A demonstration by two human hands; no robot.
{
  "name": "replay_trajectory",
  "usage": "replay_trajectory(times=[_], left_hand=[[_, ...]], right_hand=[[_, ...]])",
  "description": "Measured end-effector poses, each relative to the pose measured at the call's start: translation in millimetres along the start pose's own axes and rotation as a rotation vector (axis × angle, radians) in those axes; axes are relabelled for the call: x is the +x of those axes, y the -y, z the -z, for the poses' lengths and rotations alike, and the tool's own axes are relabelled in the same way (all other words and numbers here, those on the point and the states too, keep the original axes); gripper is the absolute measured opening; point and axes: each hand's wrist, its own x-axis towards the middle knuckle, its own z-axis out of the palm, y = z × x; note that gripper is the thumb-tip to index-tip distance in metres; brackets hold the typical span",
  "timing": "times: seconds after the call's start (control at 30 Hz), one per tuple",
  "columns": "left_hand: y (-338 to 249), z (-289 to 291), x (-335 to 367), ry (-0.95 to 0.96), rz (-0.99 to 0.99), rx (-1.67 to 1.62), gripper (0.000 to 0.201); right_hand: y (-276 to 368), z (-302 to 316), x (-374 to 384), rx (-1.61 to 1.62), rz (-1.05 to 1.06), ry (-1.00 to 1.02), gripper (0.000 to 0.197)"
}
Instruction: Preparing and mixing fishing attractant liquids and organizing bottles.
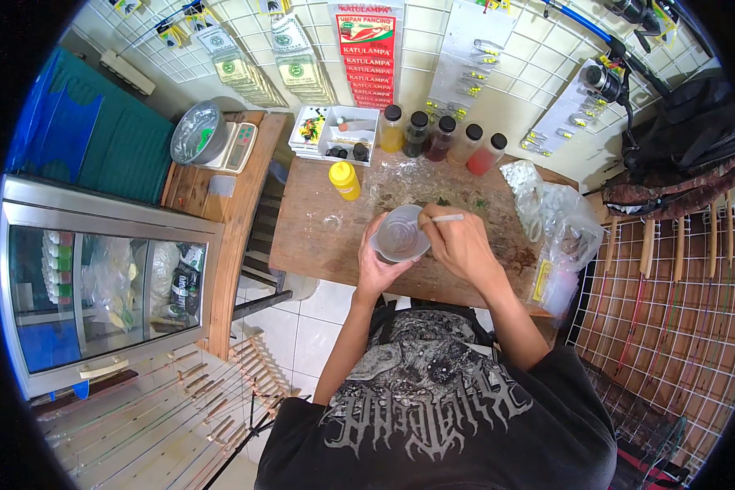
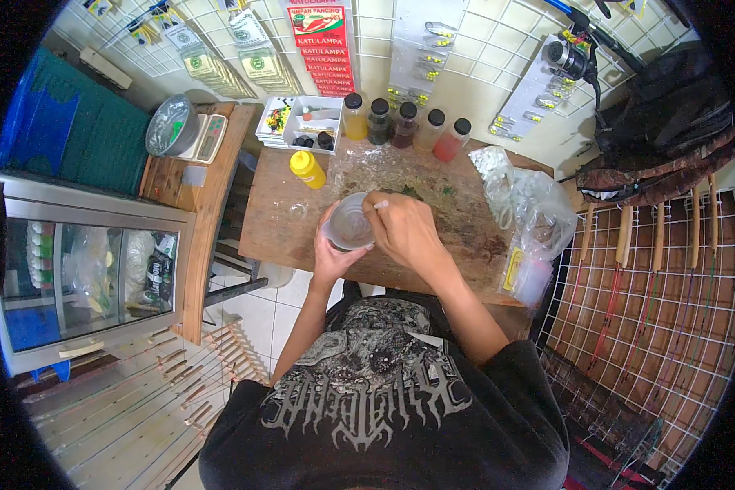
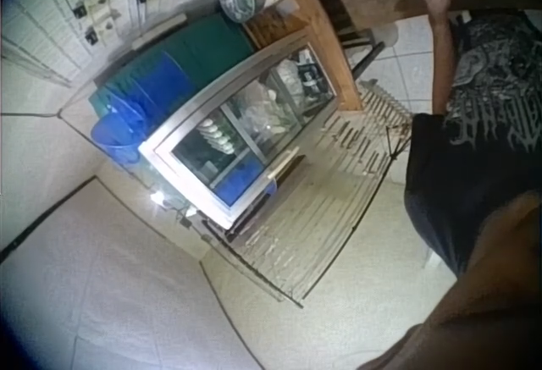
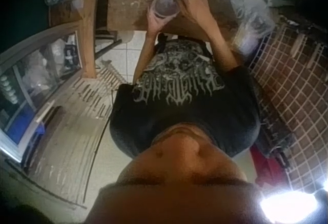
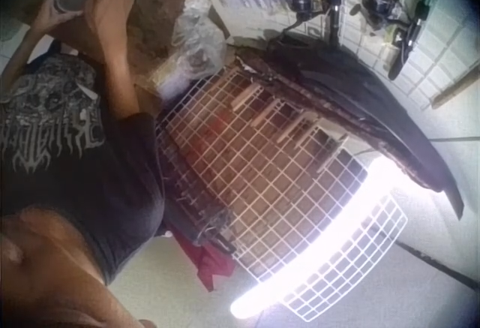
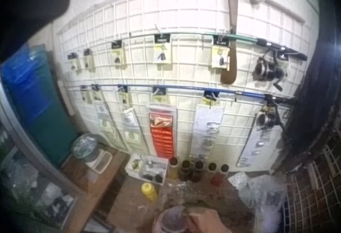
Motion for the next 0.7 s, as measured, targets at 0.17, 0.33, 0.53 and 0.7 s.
replay_trajectory(times=[0.17, 0.33, 0.53, 0.7], left_hand=[[2, 2, -2, -0.015, -0.020, 0.010, 0.091], [4, 1, -1, -0.022, 0.011, -0.039, 0.091], [0, -1, -1, -0.034, 0.013, -0.091, 0.093], [-5, -2, -2, -0.001, 0.011, -0.161, 0.096]], right_hand=[[1, -1, -1, -0.066, -0.011, 0.112, 0.016], [1, 1, -2, -0.018, 0.007, 0.174, 0.018], [9, -5, 3, 0.080, 0.077, 0.003, 0.017], [-1, -8, 7, -0.094, 0.026, -0.027, 0.016]])
